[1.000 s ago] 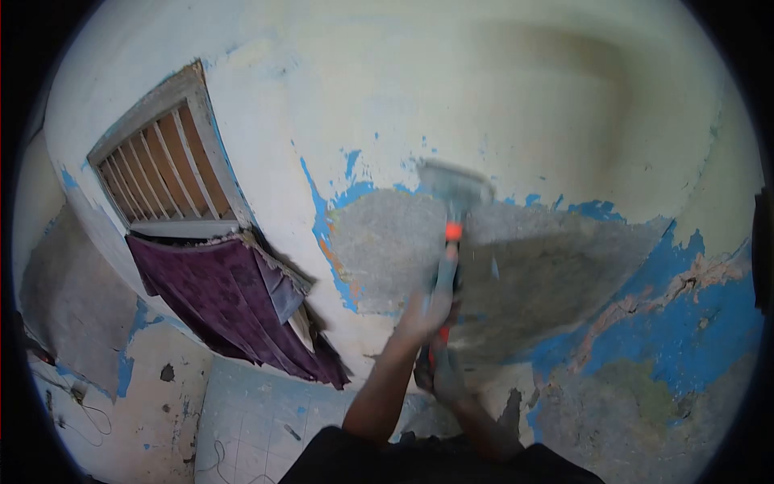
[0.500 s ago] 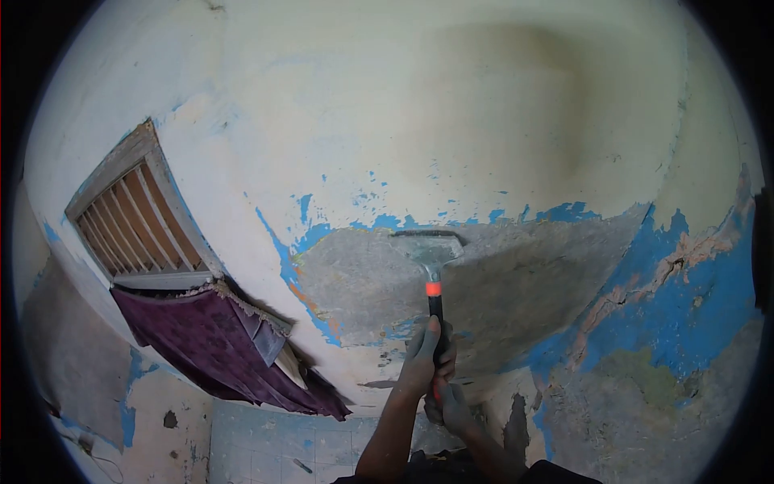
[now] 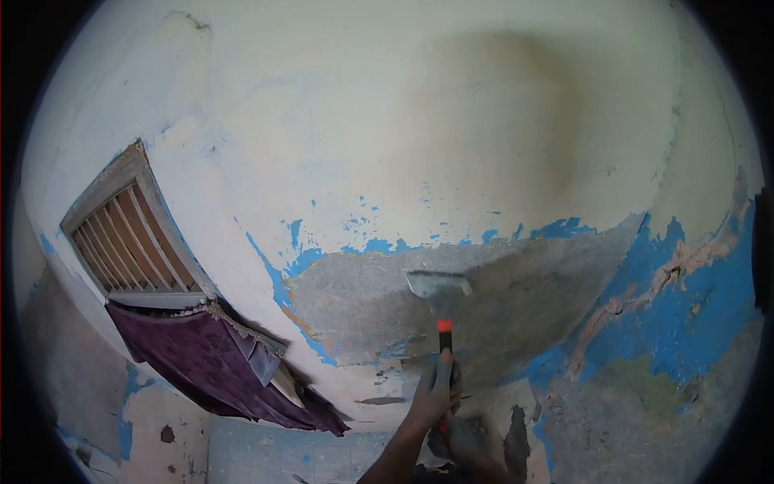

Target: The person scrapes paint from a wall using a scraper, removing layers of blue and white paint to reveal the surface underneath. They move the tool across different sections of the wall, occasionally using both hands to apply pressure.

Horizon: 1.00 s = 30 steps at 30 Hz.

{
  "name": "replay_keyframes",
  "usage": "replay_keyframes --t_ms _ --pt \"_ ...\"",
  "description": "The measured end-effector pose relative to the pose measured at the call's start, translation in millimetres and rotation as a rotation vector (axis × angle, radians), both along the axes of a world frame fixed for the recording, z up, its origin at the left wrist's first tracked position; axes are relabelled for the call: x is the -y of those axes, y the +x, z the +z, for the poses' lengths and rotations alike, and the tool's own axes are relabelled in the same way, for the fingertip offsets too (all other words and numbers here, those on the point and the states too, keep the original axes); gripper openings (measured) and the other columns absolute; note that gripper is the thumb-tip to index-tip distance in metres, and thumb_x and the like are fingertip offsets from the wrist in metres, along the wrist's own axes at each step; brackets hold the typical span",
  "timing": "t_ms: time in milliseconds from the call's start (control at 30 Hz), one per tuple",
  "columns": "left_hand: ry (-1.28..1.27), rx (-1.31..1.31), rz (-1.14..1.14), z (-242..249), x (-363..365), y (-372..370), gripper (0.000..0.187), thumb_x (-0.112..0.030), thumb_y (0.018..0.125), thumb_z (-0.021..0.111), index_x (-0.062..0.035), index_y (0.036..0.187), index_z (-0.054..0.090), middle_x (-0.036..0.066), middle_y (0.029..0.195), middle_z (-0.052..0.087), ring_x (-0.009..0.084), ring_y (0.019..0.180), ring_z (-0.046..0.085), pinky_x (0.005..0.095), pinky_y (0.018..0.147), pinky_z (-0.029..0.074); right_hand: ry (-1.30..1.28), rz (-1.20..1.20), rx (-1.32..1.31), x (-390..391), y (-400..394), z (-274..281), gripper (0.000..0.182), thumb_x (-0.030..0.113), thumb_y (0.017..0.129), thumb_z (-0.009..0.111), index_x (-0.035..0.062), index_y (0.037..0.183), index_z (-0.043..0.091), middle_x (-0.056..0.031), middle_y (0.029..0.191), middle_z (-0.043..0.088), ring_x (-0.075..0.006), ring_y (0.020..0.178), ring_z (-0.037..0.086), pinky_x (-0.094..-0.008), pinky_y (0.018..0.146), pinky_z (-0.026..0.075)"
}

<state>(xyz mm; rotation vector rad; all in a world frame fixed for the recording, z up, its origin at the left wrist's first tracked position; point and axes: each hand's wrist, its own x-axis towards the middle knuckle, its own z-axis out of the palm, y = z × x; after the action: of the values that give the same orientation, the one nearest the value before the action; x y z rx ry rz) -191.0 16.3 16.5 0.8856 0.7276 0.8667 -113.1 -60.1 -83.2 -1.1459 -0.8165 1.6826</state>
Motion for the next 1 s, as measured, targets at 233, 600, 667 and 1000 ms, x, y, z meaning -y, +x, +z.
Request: replay_keyframes --t_ms 233,600,667,1000 --pt "0.09 -0.024 0.052 30 -9 9 0.048 -0.053 0.099 0.039 -0.0126 0.074 0.038 -0.004 0.054 0.032 0.0065 0.04 0.03 0.0246 0.037 0.026 0.147 0.042 0.001 -9 7 36 0.059 0.056 0.101 0.022 0.0105 0.069 0.04 -0.0004 0.047 0.031 -0.0133 0.035 0.03 -0.0296 0.037 0.022" --pt "0.175 -0.065 0.045 33 -15 9 0.05 -0.054 0.099 0.038 -0.0123 0.071 0.037 -0.004 0.05 0.03 0.0068 0.037 0.029 0.0261 0.034 0.026 0.098 0.012 -0.135 -16 3 42 0.052 0.047 0.103 0.028 0.0087 0.071 0.041 -0.0026 0.048 0.034 -0.0136 0.036 0.032 -0.0309 0.036 0.027" --pt "0.099 -0.102 0.048 17 -9 2 0.051 -0.054 0.099 0.038 -0.0121 0.071 0.037 -0.004 0.05 0.03 0.0069 0.037 0.03 0.0262 0.034 0.027 0.129 0.028 -0.109 -9 0 22 0.052 0.054 0.101 0.029 0.0095 0.077 0.043 -0.002 0.046 0.031 -0.0131 0.034 0.03 -0.0287 0.034 0.026" --pt "0.182 -0.109 0.092 35 -18 13 0.051 -0.055 0.098 0.039 -0.0119 0.071 0.039 -0.005 0.05 0.031 0.0068 0.037 0.03 0.026 0.035 0.027 0.142 -0.022 -0.074 -21 0 30 0.054 0.053 0.101 0.025 0.0103 0.072 0.04 -0.0026 0.047 0.033 -0.0135 0.034 0.03 -0.0287 0.034 0.026"
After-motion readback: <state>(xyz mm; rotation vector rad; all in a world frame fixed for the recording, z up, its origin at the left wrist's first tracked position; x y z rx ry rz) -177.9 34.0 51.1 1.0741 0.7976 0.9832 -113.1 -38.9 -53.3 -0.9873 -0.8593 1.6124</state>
